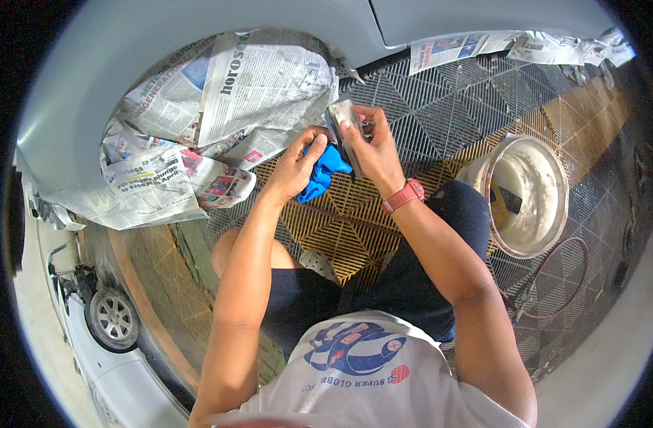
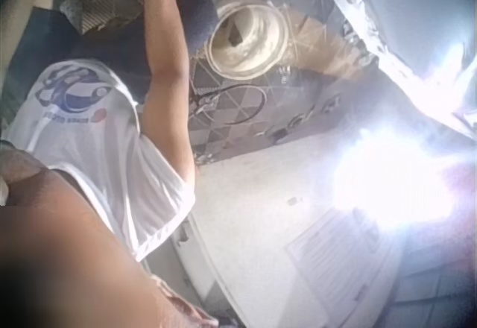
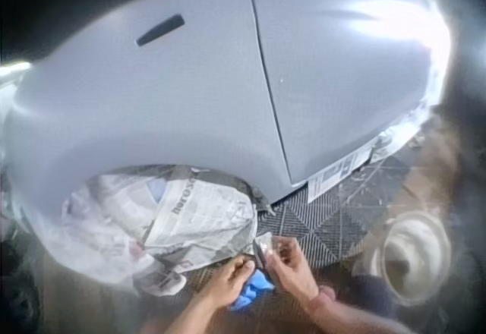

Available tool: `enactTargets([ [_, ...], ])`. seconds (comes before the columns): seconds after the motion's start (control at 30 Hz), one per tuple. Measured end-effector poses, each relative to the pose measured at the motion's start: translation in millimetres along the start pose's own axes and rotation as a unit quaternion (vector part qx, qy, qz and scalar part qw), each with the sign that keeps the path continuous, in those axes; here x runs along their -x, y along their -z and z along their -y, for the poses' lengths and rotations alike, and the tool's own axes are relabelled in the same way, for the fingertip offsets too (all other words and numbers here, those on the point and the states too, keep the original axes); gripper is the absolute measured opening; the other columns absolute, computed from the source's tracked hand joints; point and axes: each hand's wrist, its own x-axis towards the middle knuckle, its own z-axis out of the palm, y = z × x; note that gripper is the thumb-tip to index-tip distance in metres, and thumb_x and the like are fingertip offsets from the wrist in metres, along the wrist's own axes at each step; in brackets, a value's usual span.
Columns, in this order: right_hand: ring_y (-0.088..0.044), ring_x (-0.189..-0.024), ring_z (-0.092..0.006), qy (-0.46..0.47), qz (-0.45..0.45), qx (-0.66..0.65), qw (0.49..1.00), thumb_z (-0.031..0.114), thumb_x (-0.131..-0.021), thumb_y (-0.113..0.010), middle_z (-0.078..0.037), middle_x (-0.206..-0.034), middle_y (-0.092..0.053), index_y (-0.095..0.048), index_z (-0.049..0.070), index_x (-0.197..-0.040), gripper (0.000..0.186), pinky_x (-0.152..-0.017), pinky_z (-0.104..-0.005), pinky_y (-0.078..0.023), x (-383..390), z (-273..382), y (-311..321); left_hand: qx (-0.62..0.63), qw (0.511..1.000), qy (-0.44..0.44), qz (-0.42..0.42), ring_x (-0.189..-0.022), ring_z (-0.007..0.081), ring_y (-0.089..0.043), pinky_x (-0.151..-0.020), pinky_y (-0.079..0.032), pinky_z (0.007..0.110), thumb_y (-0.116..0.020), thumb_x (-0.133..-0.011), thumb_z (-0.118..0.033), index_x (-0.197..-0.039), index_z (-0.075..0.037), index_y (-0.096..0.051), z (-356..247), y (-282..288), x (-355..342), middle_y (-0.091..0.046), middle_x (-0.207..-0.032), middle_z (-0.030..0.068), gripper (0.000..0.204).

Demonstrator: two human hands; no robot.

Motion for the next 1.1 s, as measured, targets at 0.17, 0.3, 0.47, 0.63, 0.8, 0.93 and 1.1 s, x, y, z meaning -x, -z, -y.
enactTargets([
  [0.17, -0.059, -0.11, -0.0156, 0.036, 0.013, -0.026, 0.999, 0.04, -0.109, -0.067, -0.007, -0.118, -0.063, -0.057, 0.005, -0.144, 0.05, -0.097, -0.0343, -0.051, 8.3, 3.0, -10.1, 0.182, 0.983, 0.024, 0.007, -0.111, 0.0115, -0.062, -0.098, -0.051, 0.028, -0.066, -0.109, -0.033, -0.147, -0.006, -0.055, 4.3, -5.1, -2.1, -0.067, -0.13, 0.0078, 0.047],
  [0.3, -0.058, -0.11, -0.0144, 0.042, 0.045, -0.022, 0.998, 0.041, -0.113, -0.059, -0.006, -0.119, -0.062, -0.052, 0.008, -0.15, 0.05, -0.098, -0.0337, -0.051, 13.0, 4.6, -7.0, 0.145, 0.989, 0.013, -0.013, -0.129, 0.019, -0.06, -0.111, -0.048, 0.034, -0.075, -0.104, -0.026, -0.164, -0.007, -0.046, -12.4, -9.4, 0.9, -0.062, -0.144, 0.0127, 0.069],
  [0.47, -0.055, -0.103, -0.0105, 0.031, 0.073, -0.073, 0.994, 0.04, -0.116, -0.054, -0.001, -0.116, -0.06, -0.053, 0.01, -0.152, 0.047, -0.094, -0.0292, -0.049, 19.7, 10.4, -13.0, -0.009, 0.994, -0.099, -0.052, -0.139, 0.0221, -0.057, -0.119, -0.043, 0.037, -0.074, -0.106, -0.03, -0.16, -0.002, -0.051, 9.2, -13.1, -9.0, -0.058, -0.155, 0.0151, 0.065],
  [0.63, -0.055, -0.11, -0.0111, 0.069, 0.059, -0.06, 0.994, 0.042, -0.116, -0.054, -0.002, -0.121, -0.059, -0.056, 0.009, -0.151, 0.048, -0.1, -0.0302, -0.047, 18.1, 8.8, -15.8, 0.058, 0.998, -0.007, 0.005, -0.122, 0.0135, -0.061, -0.109, -0.048, 0.031, -0.072, -0.107, -0.033, -0.16, -0.001, -0.05, -2.9, -10.9, -2.8, -0.069, -0.139, 0.0108, 0.066],
  [0.8, -0.05, -0.142, -0.0247, 0.102, 0.067, -0.048, 0.991, 0.046, -0.114, -0.055, -0.012, -0.151, -0.056, -0.062, 0.006, -0.147, 0.053, -0.119, -0.0403, -0.041, 14.7, 3.6, -11.1, 0.066, 0.998, -0.018, -0.012, -0.11, 0.0105, -0.062, -0.098, -0.051, 0.029, -0.073, -0.106, -0.033, -0.153, 0.001, -0.057, -16.3, -9.8, -2.3, -0.073, -0.128, 0.0079, 0.059],
  [0.93, -0.043, -0.154, -0.0322, 0.076, 0.135, -0.052, 0.987, 0.044, -0.11, -0.062, -0.019, -0.166, -0.046, -0.065, 0.001, -0.143, 0.055, -0.126, -0.0454, -0.036, 13.1, 6.3, -1.2, 0.074, 0.996, 0.006, -0.043, -0.098, 0.0096, -0.065, -0.089, -0.053, 0.028, -0.076, -0.103, -0.031, -0.134, 0.002, -0.069, -19.0, -2.2, -3.1, -0.076, -0.111, 0.0046, 0.046],
  [1.1, -0.065, -0.121, -0.0189, -0.11, 0.246, -0.042, 0.962, 0.042, -0.103, -0.075, -0.012, -0.128, -0.073, -0.07, -0.003, -0.135, 0.055, -0.11, -0.036, -0.048, 3.2, 22.0, 9.2, 0.034, 0.995, 0.08, -0.052, -0.093, 0.0154, -0.07, -0.085, -0.055, 0.032, -0.078, -0.096, -0.036, -0.119, 0.002, -0.077, -2.0, 15.3, -1.9, -0.079, -0.103, 0.0105, 0.045],
])
